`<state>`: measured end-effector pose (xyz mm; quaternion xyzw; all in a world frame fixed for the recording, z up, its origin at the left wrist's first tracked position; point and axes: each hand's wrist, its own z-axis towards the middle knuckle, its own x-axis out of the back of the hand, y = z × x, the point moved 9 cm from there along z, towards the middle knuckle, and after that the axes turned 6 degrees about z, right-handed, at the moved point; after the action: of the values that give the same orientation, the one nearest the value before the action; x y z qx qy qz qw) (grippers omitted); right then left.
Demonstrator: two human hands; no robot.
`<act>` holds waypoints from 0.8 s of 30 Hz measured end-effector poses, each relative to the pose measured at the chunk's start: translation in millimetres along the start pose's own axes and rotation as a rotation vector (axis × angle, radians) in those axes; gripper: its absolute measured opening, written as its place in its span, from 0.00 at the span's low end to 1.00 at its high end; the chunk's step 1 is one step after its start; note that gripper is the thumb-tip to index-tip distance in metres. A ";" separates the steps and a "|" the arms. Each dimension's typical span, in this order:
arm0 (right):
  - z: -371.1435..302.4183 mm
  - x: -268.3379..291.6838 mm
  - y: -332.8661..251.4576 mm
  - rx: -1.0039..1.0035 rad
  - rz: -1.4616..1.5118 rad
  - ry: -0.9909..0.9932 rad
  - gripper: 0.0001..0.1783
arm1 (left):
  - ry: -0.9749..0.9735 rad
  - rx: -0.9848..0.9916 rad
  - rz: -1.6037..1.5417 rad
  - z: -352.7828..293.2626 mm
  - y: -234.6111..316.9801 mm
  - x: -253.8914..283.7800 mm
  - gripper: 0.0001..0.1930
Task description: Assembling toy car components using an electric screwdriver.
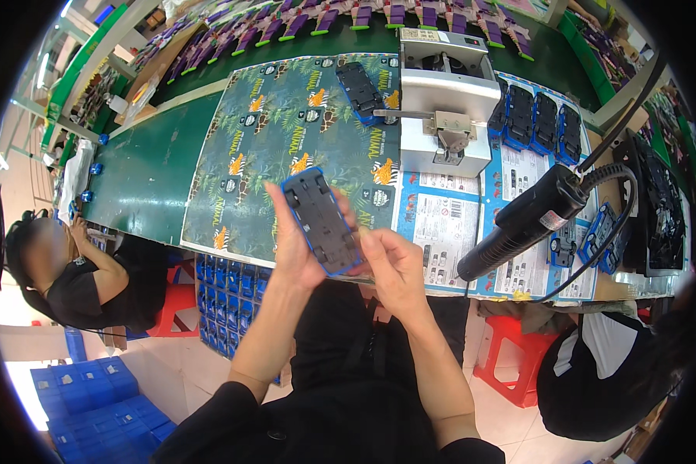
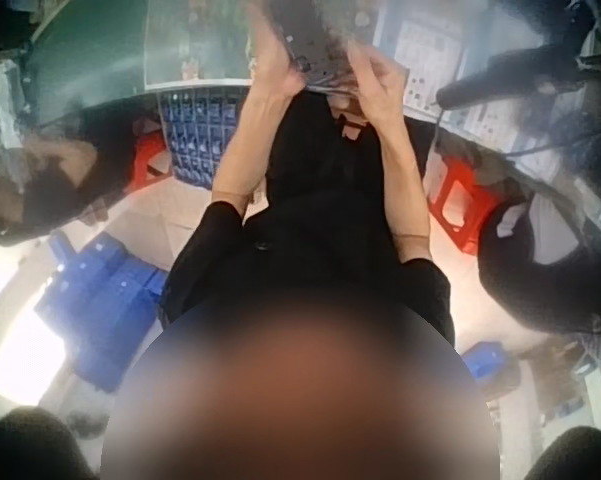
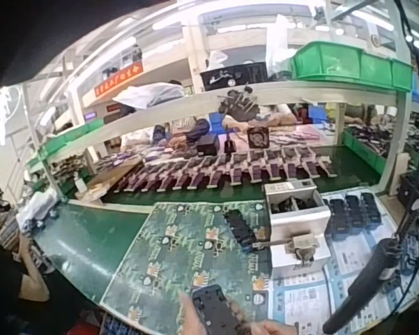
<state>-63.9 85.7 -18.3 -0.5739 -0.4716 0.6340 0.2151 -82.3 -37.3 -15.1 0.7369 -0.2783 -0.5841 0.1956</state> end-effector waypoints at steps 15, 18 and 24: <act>-10.1 18.4 -30.7 0.524 -0.055 0.176 0.12 | -0.415 -0.888 2.518 12.8 130.3 9.9 0.44; -9.8 16.7 -29.3 0.514 -0.090 0.173 0.12 | -0.163 -0.751 2.633 -7.1 211.8 62.6 0.57; -6.4 12.8 -28.7 0.512 -0.189 0.189 0.12 | 0.321 -0.635 2.534 -39.5 316.1 162.0 0.65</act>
<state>-68.8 111.6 -0.1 -0.5109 -0.3254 0.6532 0.4544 -75.0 -385.2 66.5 -0.0503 -0.5973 0.0571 0.7984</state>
